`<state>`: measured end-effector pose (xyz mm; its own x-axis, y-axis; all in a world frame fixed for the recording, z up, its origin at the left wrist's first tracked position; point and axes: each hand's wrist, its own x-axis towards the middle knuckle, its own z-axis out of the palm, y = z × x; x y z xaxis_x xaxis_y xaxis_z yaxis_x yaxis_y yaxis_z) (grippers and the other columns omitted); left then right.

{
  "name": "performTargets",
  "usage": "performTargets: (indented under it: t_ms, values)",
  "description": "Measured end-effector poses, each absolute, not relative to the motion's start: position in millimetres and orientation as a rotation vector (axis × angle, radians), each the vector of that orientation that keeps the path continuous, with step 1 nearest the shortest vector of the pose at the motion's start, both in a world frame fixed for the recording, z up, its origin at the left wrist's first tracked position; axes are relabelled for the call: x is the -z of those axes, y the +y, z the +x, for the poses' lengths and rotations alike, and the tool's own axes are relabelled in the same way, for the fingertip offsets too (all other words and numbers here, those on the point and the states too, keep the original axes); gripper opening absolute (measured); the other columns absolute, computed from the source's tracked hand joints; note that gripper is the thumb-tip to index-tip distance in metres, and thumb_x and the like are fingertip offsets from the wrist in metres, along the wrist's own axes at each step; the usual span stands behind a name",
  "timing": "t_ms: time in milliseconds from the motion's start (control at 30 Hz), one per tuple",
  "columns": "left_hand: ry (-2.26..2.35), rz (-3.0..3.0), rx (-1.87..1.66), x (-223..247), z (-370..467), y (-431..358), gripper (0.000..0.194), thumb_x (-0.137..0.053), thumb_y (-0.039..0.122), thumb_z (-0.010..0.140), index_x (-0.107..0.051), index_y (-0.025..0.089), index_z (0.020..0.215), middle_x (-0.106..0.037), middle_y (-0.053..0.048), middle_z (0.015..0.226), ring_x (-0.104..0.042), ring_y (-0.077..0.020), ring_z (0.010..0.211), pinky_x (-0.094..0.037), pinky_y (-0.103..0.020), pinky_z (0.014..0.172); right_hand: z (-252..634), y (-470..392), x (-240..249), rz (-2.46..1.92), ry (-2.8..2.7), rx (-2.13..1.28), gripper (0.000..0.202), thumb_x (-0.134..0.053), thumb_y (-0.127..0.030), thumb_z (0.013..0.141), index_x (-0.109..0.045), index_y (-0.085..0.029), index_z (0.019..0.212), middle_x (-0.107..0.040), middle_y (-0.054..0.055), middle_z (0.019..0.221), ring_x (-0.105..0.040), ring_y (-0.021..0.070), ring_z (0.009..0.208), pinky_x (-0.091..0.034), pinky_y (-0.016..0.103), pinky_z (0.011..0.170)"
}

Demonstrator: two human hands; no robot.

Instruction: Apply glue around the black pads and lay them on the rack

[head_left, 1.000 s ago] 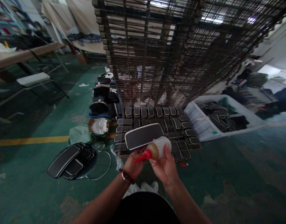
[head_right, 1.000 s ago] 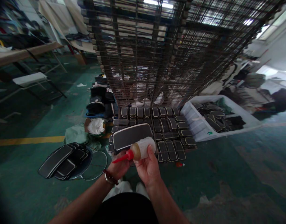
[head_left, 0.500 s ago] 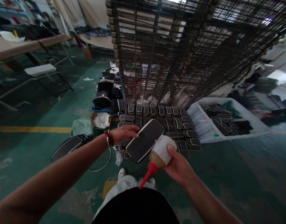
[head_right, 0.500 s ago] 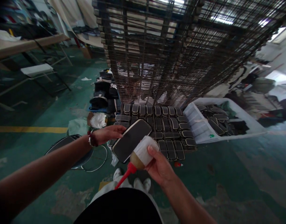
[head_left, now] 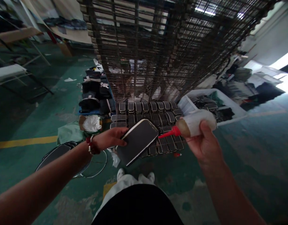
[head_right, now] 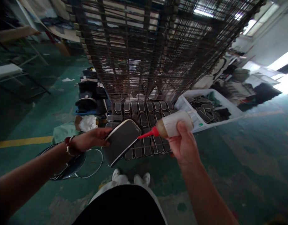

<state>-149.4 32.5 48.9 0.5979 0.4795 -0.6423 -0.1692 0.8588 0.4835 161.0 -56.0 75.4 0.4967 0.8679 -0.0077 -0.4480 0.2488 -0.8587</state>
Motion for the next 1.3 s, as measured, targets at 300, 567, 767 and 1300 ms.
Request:
performTargets:
  t_ms: [300,567,767,1300]
  values:
    - [0.955,0.222,-0.472,-59,-153,27,0.057,-0.058,-0.01,0.066,-0.072,0.026,0.108,-0.074,-0.007,0.075,-0.076,-0.0343,0.085,-0.063,-0.047,0.065,160,-47,-89,-1.001,-0.695,-0.778,0.032,-0.088,-0.042,0.07,-0.073,-0.023,0.092,-0.074,0.002,0.088,-0.071,0.0228,0.093,-0.061,0.038,0.084]
    - [0.812,0.802,-0.339,-51,-156,28,0.054,-0.069,-0.013,0.06,-0.075,0.018,0.105,-0.079,-0.01,0.092,-0.076,-0.0273,0.083,-0.062,-0.036,0.073,157,-52,-75,-0.967,-0.571,-0.886,0.038,-0.089,-0.041,0.069,-0.073,-0.022,0.098,-0.073,-0.001,0.088,-0.068,0.016,0.077,-0.059,0.027,0.067]
    - [0.648,1.08,-0.254,-36,-164,33,0.037,-0.078,0.011,0.072,-0.074,0.018,0.108,-0.079,-0.009,0.106,-0.074,-0.0245,0.093,-0.059,-0.036,0.085,155,-49,-71,-0.95,-0.491,-0.892,0.033,-0.088,-0.038,0.073,-0.073,-0.025,0.098,-0.072,-0.002,0.089,-0.067,0.016,0.075,-0.057,0.027,0.06]
    - [0.651,0.93,-0.35,-26,-152,31,0.043,-0.08,0.011,0.069,-0.072,0.017,0.111,-0.079,-0.009,0.104,-0.075,-0.021,0.086,-0.06,-0.032,0.079,147,-47,-49,-1.004,-0.388,-0.865,0.034,-0.085,-0.038,0.075,-0.07,-0.024,0.102,-0.072,0.001,0.094,-0.068,0.0189,0.084,-0.059,0.032,0.066]
